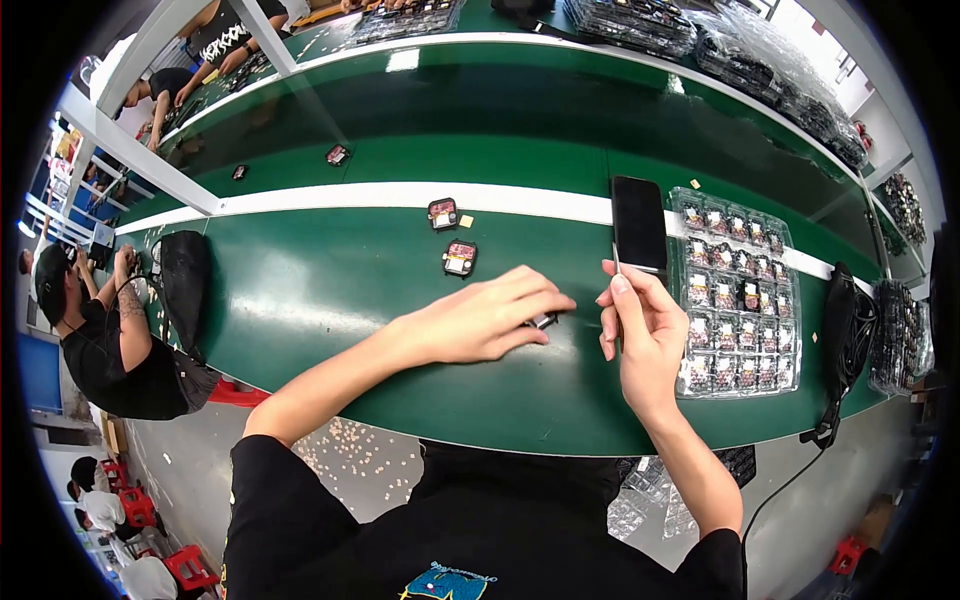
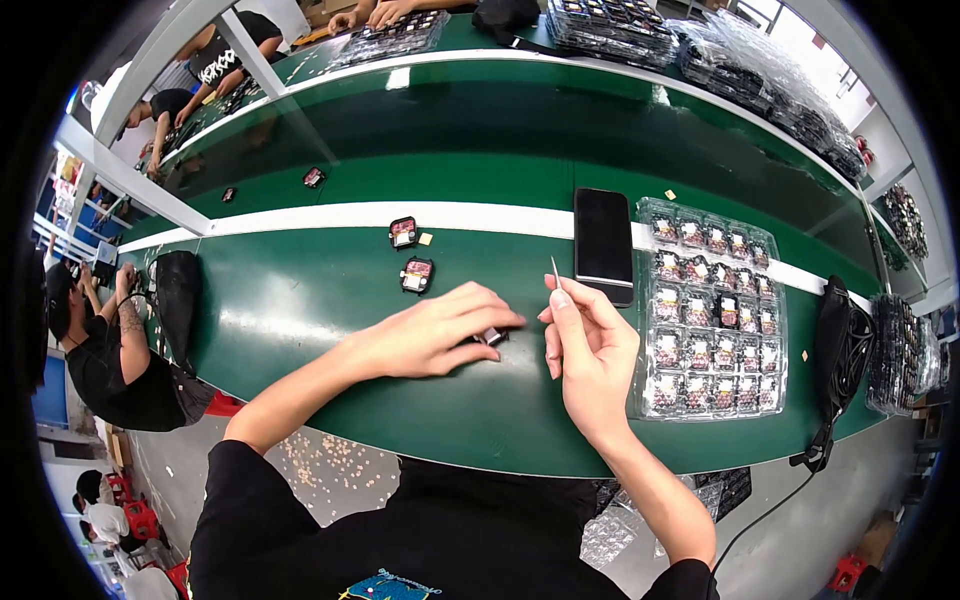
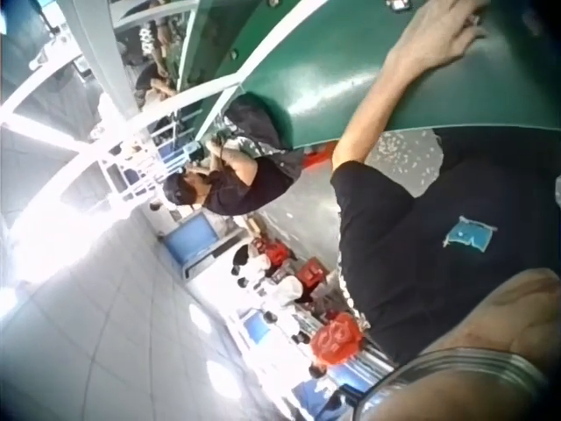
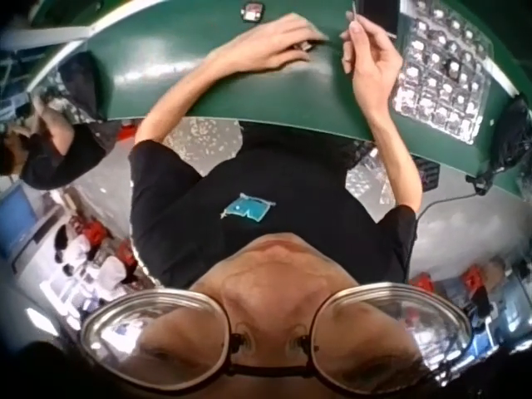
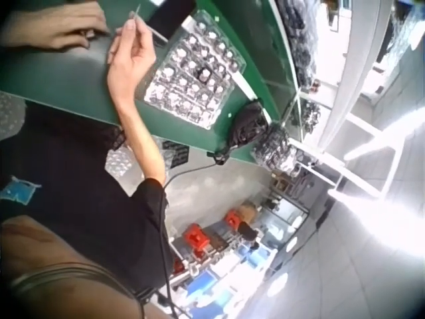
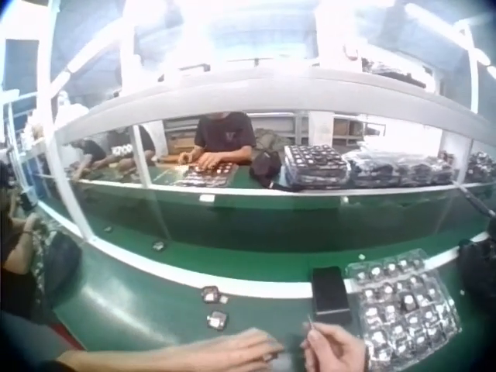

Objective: Assembling the internal components of a smartwatch at an electronics assembly line.

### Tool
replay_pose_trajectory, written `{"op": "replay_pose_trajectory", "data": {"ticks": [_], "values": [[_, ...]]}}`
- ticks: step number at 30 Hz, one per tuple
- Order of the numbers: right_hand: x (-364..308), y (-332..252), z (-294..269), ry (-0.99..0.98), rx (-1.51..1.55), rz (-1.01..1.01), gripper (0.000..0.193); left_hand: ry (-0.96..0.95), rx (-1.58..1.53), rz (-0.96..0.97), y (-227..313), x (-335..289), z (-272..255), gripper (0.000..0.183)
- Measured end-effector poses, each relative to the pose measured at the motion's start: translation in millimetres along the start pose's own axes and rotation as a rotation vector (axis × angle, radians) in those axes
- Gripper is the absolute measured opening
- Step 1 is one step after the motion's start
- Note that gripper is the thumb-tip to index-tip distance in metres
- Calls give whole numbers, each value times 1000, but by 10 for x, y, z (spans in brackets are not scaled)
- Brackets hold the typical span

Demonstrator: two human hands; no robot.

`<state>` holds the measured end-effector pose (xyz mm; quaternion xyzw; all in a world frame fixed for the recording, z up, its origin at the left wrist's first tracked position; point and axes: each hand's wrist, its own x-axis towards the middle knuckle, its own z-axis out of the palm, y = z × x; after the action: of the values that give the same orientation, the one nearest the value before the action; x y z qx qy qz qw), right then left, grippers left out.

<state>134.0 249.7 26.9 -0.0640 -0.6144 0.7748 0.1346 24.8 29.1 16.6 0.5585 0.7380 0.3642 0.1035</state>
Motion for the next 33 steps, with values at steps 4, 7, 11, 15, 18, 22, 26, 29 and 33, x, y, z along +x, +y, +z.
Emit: {"op": "replay_pose_trajectory", "data": {"ticks": [4, 7, 11, 15, 18, 22, 26, 29, 33], "values": [[66, 150, 90, -69, -37, 53, 26, 73, -27, -40, -166, -196, -45, 49], [121, 242, 120, -81, -82, 86, 24, 153, -52, -123, -312, -316, -197, 59], [152, 355, 40, -132, -163, 69, 21, 210, 9, -161, -253, -398, -259, 69], [136, 337, 40, -124, -225, 68, 19, 254, 247, -246, -200, -438, -190, 81], [119, 303, 30, -140, -260, 56, 19, 285, 356, -235, -183, -447, -199, 84], [116, 306, 25, -165, -291, 50, 19, 238, 284, -237, -202, -459, -152, 79], [103, 335, 22, -167, -282, 23, 17, 168, 125, -193, -153, -437, -117, 76], [98, 347, 9, -157, -300, 14, 13, 191, 243, -227, -132, -448, -110, 71], [86, 346, -3, -171, -292, 5, 12, 175, 275, -250, -92, -441, -124, 64]]}}
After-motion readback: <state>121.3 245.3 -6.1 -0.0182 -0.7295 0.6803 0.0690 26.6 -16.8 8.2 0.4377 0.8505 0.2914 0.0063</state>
